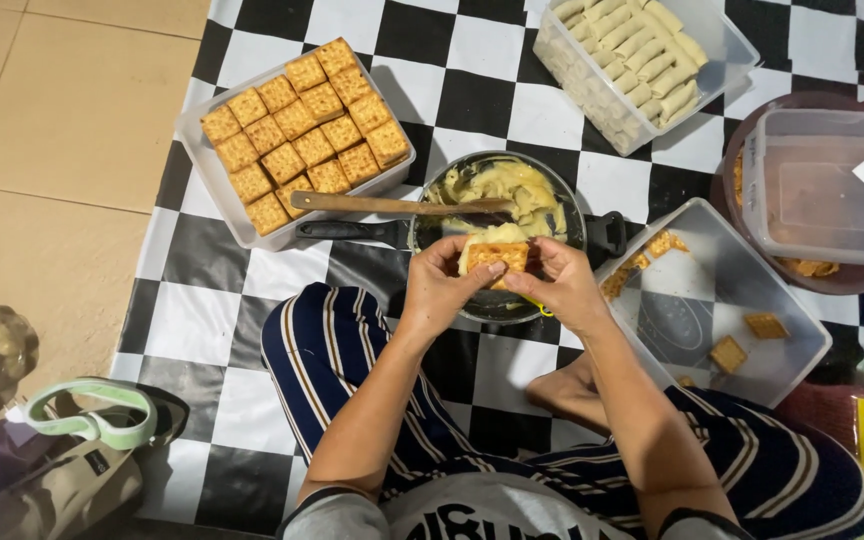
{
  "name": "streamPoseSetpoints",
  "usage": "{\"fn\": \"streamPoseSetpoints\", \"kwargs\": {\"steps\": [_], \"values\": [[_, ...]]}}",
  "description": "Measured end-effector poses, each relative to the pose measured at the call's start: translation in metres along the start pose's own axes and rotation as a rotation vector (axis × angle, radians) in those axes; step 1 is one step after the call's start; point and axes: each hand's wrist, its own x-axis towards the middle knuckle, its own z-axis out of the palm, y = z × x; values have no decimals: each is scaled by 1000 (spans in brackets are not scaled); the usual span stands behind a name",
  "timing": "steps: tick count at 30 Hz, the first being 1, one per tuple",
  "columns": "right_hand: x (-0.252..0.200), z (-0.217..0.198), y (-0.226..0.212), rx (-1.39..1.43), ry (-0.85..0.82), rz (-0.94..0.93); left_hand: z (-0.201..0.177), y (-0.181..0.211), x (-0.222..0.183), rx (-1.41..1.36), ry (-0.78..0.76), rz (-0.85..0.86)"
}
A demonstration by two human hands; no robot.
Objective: Spreading filling onto square biscuits and assembling them into sandwiches on a floor workspace.
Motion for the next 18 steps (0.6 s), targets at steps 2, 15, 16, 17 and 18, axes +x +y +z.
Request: {"fn": "streamPoseSetpoints", "kwargs": {"steps": [2,15,16,17,18], "values": [[-1,3,-4,-4,24,10,1,2,-2,-3,-9,5],[-4,6,2,-21,90,7,-2,6,-2,-7,-43,-5],[-2,1,11,-19,92,15,-2,10,-3,-6,-41,-13],[1,-3,20,-34,71,5,-1,13,-2,-44,-65,-6],[-1,-7,30,-49,52,2,0,15,-5,-83,-89,-8]]}}
